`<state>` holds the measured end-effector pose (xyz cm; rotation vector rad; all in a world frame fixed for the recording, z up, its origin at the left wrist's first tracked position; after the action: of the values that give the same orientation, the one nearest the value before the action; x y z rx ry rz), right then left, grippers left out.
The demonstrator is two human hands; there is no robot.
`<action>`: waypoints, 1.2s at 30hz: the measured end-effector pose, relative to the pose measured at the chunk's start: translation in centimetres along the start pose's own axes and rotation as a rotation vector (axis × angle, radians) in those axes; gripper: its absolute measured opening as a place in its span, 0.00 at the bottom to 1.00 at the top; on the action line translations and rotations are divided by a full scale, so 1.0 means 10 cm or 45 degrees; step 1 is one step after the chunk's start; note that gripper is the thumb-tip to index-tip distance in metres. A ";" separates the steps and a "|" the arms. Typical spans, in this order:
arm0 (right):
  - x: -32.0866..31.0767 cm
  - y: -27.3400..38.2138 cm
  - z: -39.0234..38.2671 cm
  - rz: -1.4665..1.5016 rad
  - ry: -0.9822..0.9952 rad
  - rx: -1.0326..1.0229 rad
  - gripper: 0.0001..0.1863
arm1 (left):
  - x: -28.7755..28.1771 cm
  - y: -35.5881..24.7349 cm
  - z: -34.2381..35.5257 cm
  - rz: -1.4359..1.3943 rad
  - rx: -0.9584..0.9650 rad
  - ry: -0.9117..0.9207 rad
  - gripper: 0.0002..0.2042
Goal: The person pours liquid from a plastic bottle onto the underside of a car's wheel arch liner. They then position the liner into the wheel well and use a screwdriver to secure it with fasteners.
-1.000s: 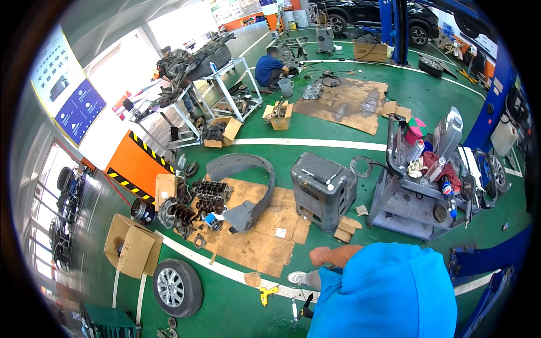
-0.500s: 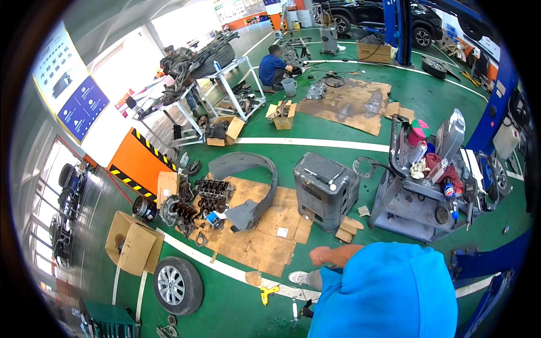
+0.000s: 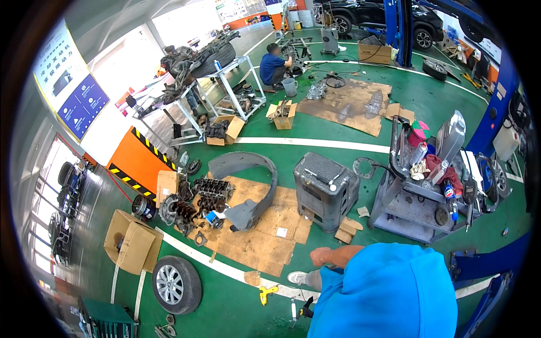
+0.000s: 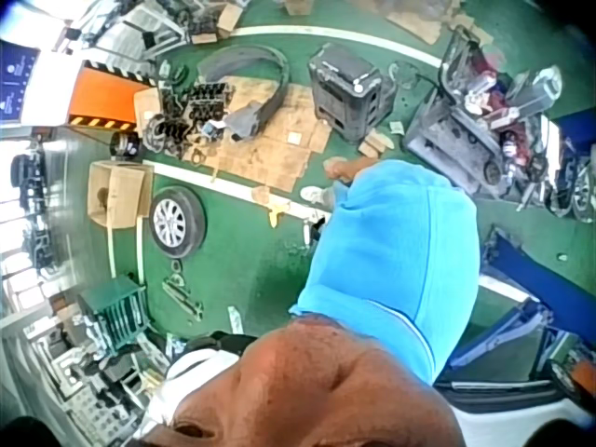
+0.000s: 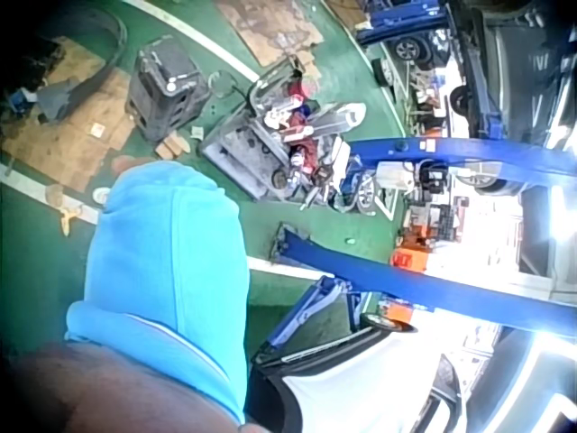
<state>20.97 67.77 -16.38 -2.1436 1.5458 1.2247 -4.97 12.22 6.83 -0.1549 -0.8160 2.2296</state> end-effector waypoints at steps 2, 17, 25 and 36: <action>-0.01 0.01 0.00 0.006 0.011 -0.001 0.17 | -0.02 0.02 0.01 -0.001 0.003 -0.005 0.38; 0.14 -0.09 0.17 0.043 0.010 0.025 0.13 | -0.08 0.07 -0.01 -0.026 0.004 -0.032 0.38; -0.01 0.04 0.02 0.018 0.068 0.002 0.17 | -0.19 0.15 0.01 -0.022 0.020 -0.054 0.38; 0.54 -0.39 0.48 0.093 -0.099 0.074 0.12 | -0.20 0.29 -0.05 -0.051 0.000 -0.064 0.38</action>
<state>22.49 68.68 -24.35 -1.9961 1.6190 1.2540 -5.12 9.56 4.43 -0.0824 -0.8390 2.2036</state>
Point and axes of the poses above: each hand's wrist, its own z-axis towards the middle knuckle, its own x-axis out of the palm, y = z × x, the point moved 1 cm from there along z, towards the middle knuckle, and after that the axes turned 6 degrees about -y, right-handed, at the moved point
